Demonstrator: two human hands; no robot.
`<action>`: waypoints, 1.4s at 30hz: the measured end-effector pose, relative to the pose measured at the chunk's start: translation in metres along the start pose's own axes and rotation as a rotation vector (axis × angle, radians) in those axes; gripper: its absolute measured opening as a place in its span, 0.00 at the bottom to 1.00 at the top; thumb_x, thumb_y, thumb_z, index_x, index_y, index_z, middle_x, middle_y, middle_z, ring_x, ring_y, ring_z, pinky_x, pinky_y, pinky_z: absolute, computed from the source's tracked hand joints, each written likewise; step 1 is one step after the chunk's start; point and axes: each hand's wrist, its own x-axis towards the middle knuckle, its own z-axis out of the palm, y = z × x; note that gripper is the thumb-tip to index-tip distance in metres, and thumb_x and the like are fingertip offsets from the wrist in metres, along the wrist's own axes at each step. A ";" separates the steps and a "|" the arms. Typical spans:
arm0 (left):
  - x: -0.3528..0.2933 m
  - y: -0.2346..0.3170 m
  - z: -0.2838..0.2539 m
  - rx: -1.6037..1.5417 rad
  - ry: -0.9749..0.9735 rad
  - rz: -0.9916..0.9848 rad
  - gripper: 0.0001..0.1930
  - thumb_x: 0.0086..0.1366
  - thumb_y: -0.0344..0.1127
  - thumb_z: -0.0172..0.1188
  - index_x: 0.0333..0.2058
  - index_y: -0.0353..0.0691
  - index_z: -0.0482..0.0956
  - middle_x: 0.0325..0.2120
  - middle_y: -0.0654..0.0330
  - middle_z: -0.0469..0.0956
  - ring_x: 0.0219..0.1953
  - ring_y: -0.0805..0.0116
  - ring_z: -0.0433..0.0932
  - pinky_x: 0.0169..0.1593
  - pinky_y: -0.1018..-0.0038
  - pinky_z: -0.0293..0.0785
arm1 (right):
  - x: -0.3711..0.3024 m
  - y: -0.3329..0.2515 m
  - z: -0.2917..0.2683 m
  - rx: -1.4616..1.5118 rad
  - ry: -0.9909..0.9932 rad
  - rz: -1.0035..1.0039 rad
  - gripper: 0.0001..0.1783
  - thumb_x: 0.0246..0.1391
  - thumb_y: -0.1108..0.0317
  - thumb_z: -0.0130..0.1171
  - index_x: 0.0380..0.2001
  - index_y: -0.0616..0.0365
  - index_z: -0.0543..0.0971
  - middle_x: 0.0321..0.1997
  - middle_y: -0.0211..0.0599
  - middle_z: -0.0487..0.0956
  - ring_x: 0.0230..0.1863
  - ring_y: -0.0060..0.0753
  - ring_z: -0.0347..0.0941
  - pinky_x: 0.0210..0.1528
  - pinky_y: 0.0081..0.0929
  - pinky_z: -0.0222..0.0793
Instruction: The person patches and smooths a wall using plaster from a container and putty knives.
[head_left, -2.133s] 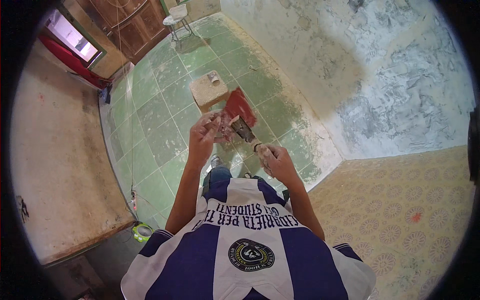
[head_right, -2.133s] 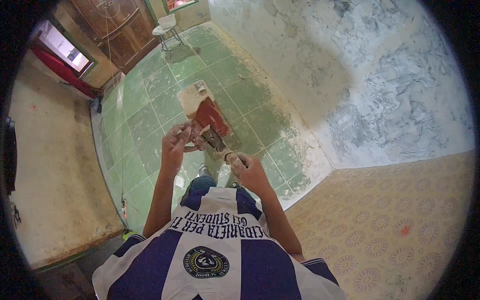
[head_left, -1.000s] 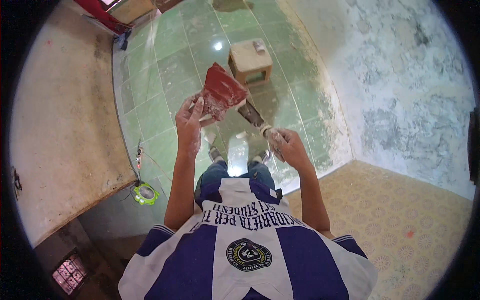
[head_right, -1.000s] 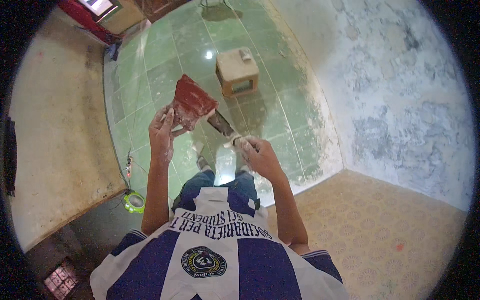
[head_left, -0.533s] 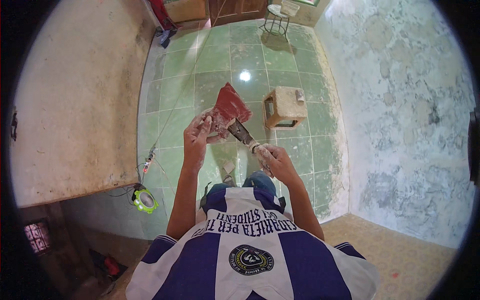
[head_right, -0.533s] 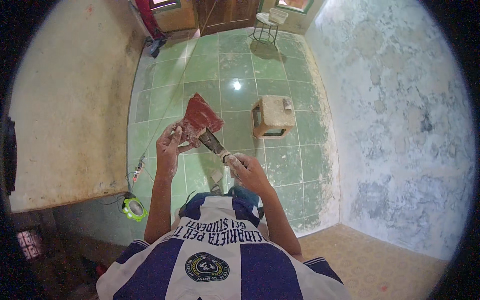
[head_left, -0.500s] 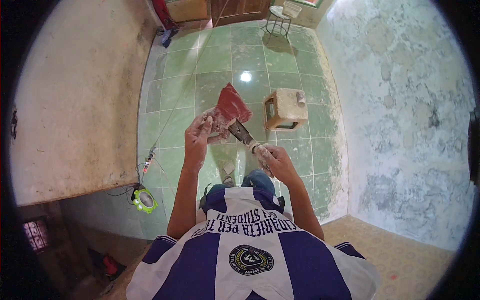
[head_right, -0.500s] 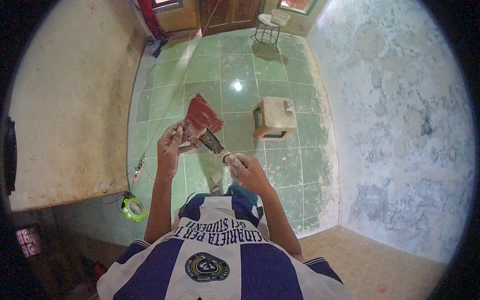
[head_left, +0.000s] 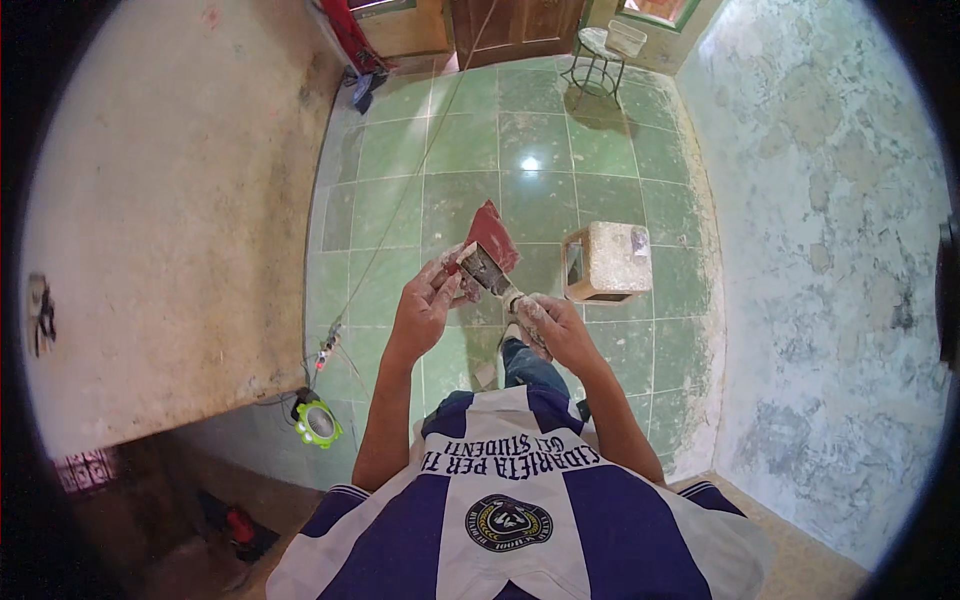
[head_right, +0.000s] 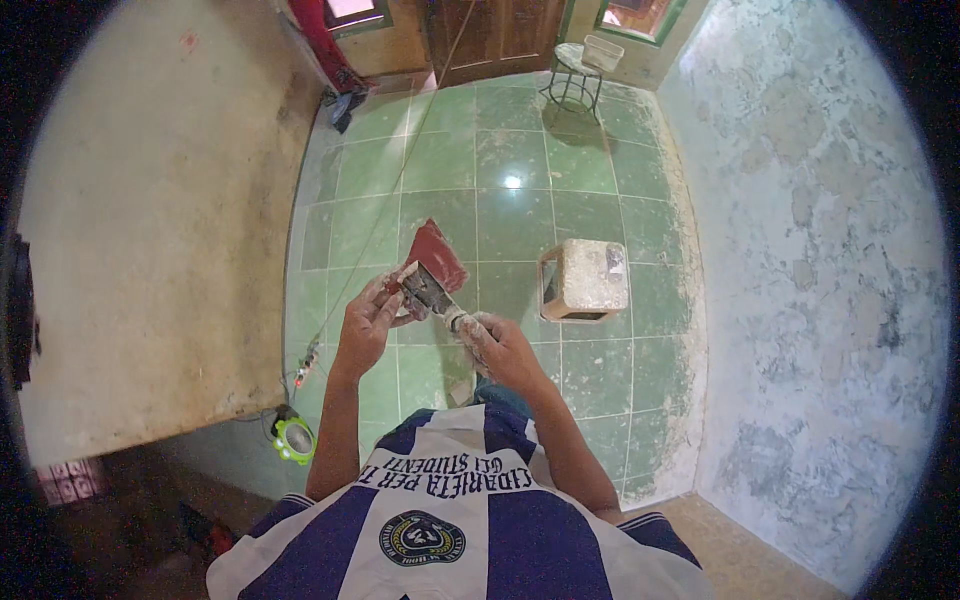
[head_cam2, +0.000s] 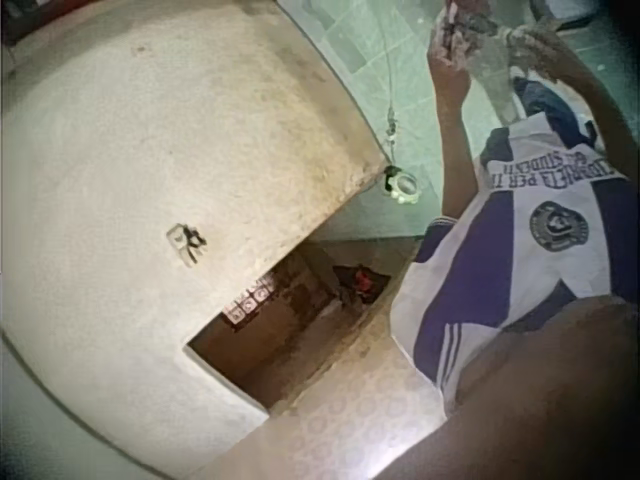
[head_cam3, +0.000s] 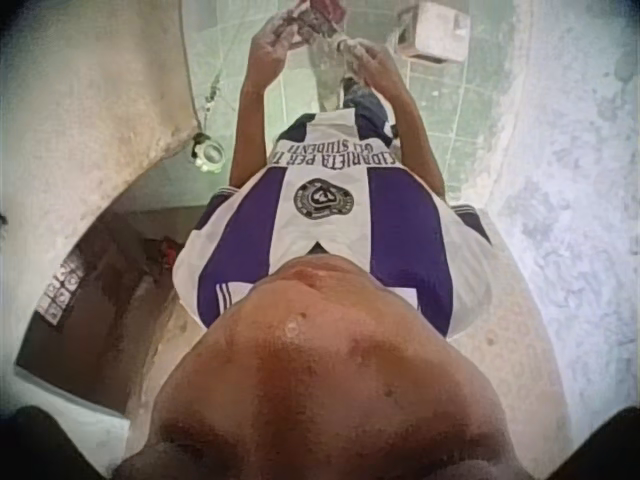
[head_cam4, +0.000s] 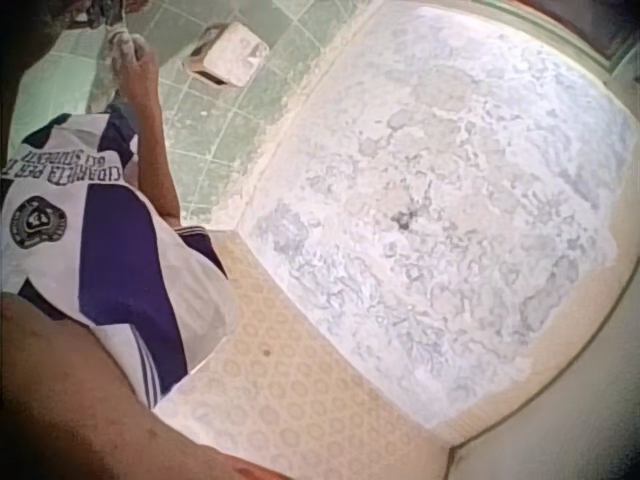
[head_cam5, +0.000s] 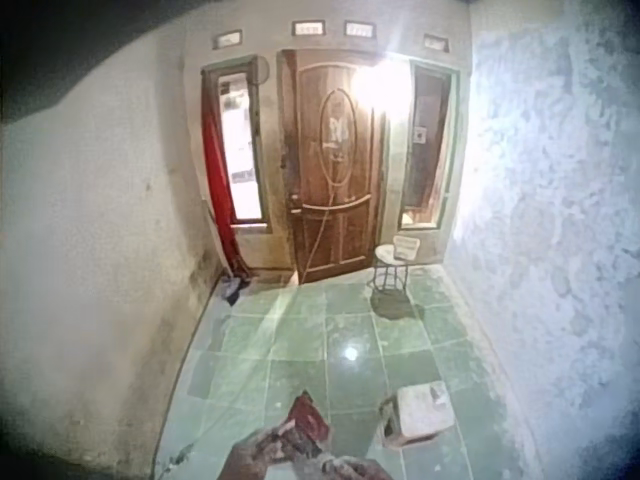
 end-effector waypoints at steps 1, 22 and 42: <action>0.017 0.000 0.005 -0.016 0.012 -0.017 0.19 0.71 0.23 0.43 0.60 0.31 0.64 0.51 0.54 0.74 0.49 0.68 0.76 0.51 0.69 0.78 | 0.015 -0.010 -0.013 -0.039 -0.009 -0.033 0.22 0.66 0.53 0.48 0.33 0.62 0.77 0.18 0.22 0.68 0.16 0.13 0.60 0.16 0.18 0.54; 0.336 0.055 -0.012 -0.065 0.032 0.134 0.17 0.69 0.20 0.42 0.55 0.25 0.67 0.47 0.51 0.76 0.47 0.64 0.78 0.52 0.69 0.79 | 0.274 -0.169 -0.112 -0.119 0.034 -0.079 0.19 0.67 0.56 0.48 0.34 0.62 0.77 0.19 0.22 0.69 0.18 0.13 0.62 0.19 0.17 0.56; 0.642 0.114 -0.114 0.109 -0.119 0.248 0.17 0.66 0.19 0.46 0.53 0.24 0.70 0.43 0.51 0.79 0.42 0.68 0.80 0.47 0.71 0.80 | 0.530 -0.301 -0.118 -0.039 0.207 -0.169 0.18 0.66 0.57 0.49 0.34 0.62 0.77 0.19 0.20 0.67 0.17 0.11 0.60 0.17 0.16 0.53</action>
